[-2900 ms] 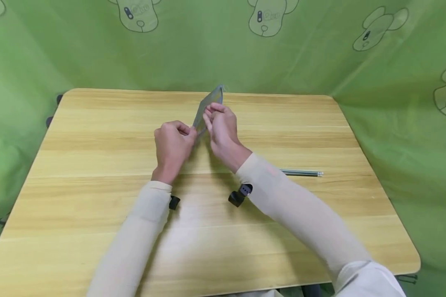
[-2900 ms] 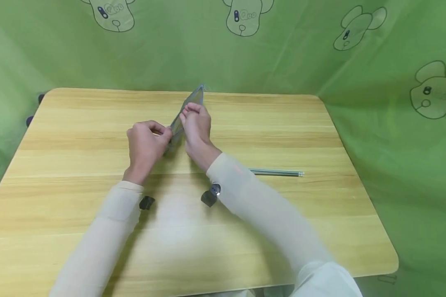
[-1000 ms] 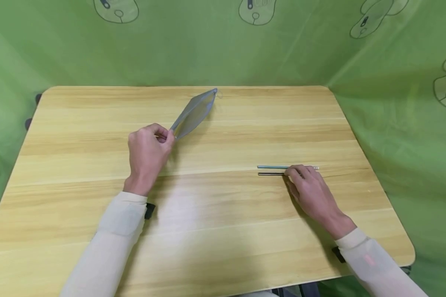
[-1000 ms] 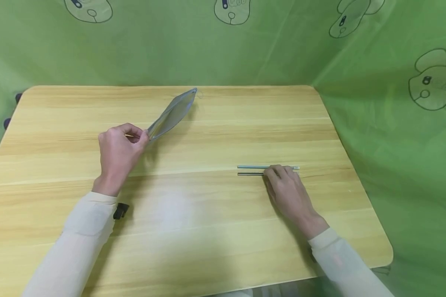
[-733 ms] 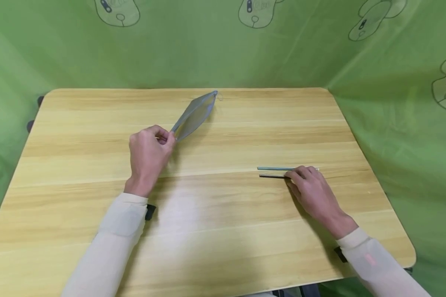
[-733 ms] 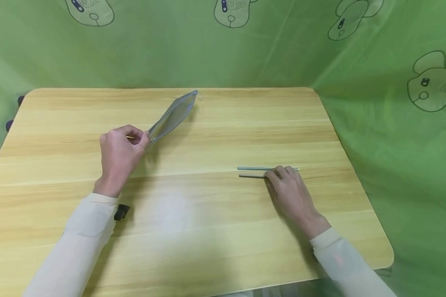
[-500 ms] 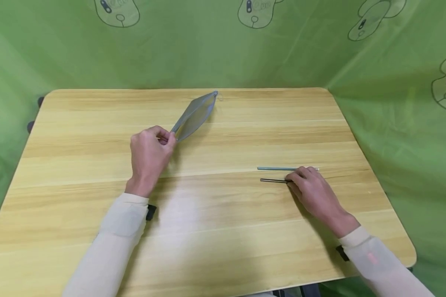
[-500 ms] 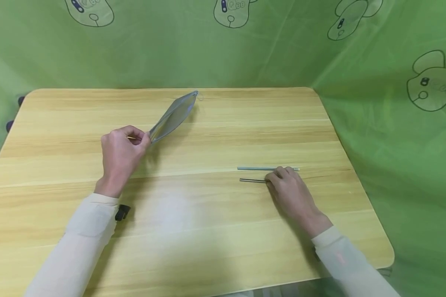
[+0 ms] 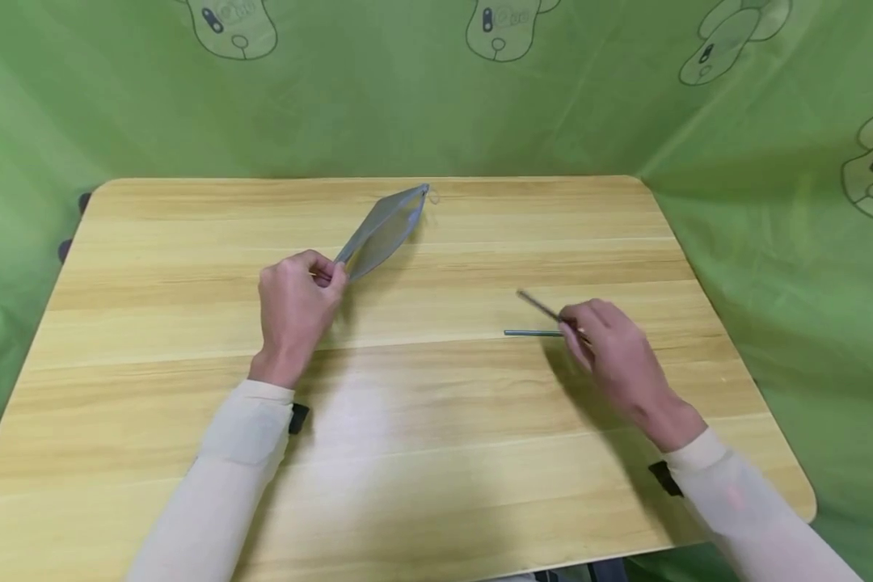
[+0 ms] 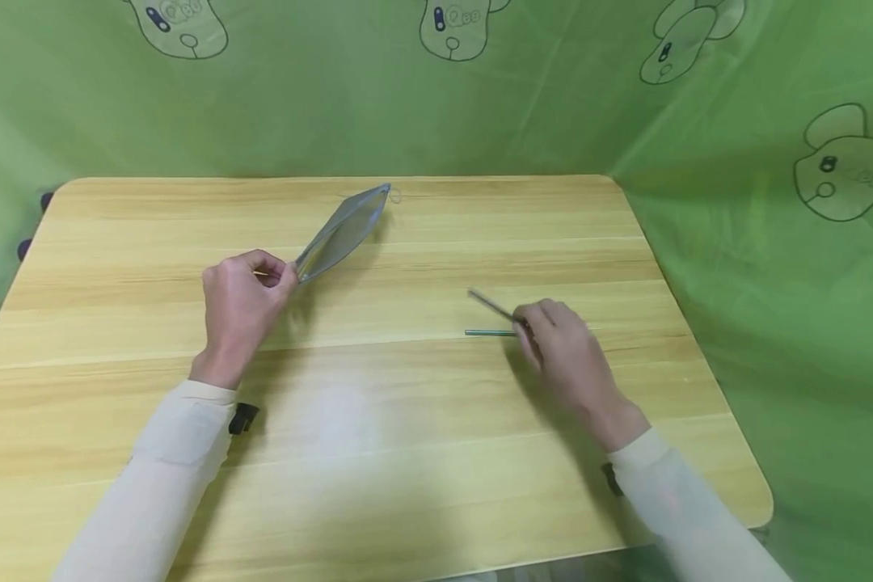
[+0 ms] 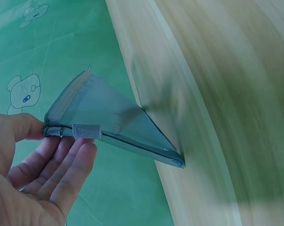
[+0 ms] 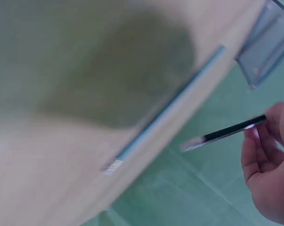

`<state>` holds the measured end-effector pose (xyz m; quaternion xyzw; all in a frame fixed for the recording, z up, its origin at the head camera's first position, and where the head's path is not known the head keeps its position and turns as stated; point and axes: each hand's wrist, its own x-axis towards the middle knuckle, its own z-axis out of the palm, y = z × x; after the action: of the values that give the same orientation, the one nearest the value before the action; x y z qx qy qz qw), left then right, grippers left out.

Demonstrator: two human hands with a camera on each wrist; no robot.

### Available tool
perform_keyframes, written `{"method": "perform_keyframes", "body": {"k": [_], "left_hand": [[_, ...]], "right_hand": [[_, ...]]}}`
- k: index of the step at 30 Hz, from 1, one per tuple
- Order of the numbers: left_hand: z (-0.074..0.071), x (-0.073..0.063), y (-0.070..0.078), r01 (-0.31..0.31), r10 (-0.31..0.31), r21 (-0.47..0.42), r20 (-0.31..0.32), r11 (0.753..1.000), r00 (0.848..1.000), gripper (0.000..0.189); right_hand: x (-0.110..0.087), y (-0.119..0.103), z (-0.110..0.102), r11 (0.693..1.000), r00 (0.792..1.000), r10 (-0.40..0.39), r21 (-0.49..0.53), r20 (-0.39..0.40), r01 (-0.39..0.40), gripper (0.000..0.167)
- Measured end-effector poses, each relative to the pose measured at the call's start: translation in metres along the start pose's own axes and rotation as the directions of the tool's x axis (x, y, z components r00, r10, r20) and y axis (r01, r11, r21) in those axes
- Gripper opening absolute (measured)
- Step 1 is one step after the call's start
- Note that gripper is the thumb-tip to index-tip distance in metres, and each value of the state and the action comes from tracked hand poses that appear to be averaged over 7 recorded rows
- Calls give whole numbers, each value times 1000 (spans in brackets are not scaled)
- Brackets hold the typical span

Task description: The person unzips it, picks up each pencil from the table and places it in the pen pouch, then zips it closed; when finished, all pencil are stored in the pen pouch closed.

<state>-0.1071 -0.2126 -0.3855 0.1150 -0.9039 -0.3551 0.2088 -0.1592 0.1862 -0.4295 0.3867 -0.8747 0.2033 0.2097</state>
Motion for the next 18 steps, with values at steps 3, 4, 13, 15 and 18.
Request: {"method": "perform_keyframes", "body": {"k": [3, 4, 13, 15, 18], "left_hand": [[2, 0, 0, 6, -6, -3, 6, 1000, 1000, 18], [3, 0, 0, 8, -8, -5, 7, 1000, 1000, 19], [7, 0, 1, 0, 0, -17, -7, 1000, 1000, 19], [8, 0, 1, -1, 1, -19, -3, 1000, 1000, 19], [10, -1, 3, -1, 1, -27, 7, 1000, 1000, 19]], "right_hand": [[20, -2, -8, 998, 992, 56, 7, -113, -56, 20], [28, -3, -10, 997, 986, 77, 12, -151, -77, 20], [93, -20, -13, 963, 863, 257, 191, -436, -190, 19], [107, -25, -10, 955, 839, 272, 238, -472, -176, 21], [125, -32, -3, 947, 822, 281, 283, -495, -152, 24]]}}
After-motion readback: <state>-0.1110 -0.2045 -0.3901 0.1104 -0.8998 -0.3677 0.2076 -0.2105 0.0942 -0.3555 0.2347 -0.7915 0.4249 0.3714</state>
